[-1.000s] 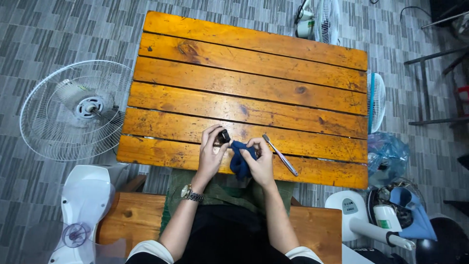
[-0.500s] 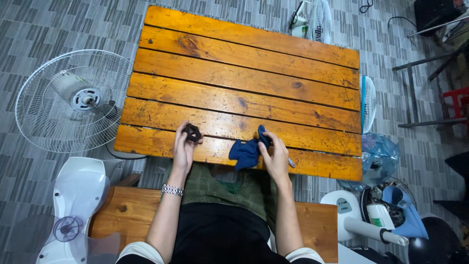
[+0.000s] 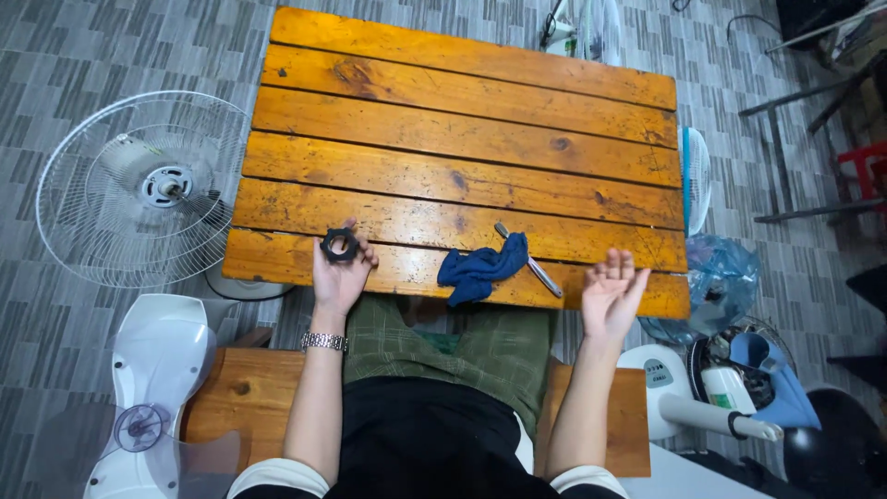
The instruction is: Cleaning fan components including the guard and motor housing using a toothbrush and cloth
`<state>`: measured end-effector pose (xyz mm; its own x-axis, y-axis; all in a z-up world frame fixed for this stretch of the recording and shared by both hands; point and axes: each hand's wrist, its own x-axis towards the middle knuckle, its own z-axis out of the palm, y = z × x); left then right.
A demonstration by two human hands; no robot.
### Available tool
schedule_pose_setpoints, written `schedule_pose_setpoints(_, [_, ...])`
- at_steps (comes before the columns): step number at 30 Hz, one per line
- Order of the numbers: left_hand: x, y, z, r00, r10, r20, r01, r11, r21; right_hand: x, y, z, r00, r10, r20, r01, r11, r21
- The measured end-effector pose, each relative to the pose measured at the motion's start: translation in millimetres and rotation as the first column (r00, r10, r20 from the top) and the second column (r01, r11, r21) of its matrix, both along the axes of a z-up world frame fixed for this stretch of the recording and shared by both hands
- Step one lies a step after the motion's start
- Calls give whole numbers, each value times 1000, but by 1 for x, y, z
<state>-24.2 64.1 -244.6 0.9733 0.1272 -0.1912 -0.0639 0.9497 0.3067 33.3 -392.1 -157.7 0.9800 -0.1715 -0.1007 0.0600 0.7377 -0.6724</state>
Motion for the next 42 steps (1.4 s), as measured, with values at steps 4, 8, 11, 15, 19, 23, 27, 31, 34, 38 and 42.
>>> schedule_pose_setpoints(4, [-2, -2, -5, 1000, 7, 19, -7, 1000, 14, -6, -20, -27, 1000, -8, 18, 5, 989, 148])
schedule_pose_setpoints(8, [-3, -4, -6, 999, 6, 38, -7, 1000, 17, -14, -18, -50, 1000, 8, -5, -7, 983, 185])
schedule_pose_setpoints(11, [1, 0, -27, 1000, -8, 8, 8, 1000, 12, -34, 8, -31, 998, 59, -4, -58, 997, 40])
schedule_pose_setpoints(15, [4, 2, -35, 999, -38, -29, 39, 999, 17, -66, 49, -42, 922, 370, 111, -295, 861, -415])
schedule_pose_setpoints(19, [5, 4, -34, 997, -75, -31, 76, 996, 40, -93, 86, -86, 714, 619, -327, -655, 427, -623])
schedule_pose_setpoints(23, [3, 6, -31, 995, -95, -42, 98, 994, 58, -97, 141, -153, 531, 542, -652, -525, -393, -755])
schedule_pose_setpoints(27, [2, 4, -28, 993, -97, -66, 103, 991, 91, -100, 175, -268, 462, 578, -672, -470, -483, -739])
schedule_pose_setpoints(31, [4, 3, -24, 992, -101, -70, 109, 986, 126, -88, 184, -292, 450, 666, -595, -540, -327, -775])
schedule_pose_setpoints(34, [5, 8, -28, 991, -101, -93, 113, 984, 140, -81, 184, -299, 512, 662, -547, -566, -219, -795])
schedule_pose_setpoints(38, [5, 5, -28, 990, -122, -70, 129, 985, 118, -80, 174, -301, 471, 639, -608, -630, -238, -739])
schedule_pose_setpoints(42, [4, 2, -13, 987, -144, -68, 152, 981, 120, -81, 175, -295, 469, 628, -621, -647, -234, -725])
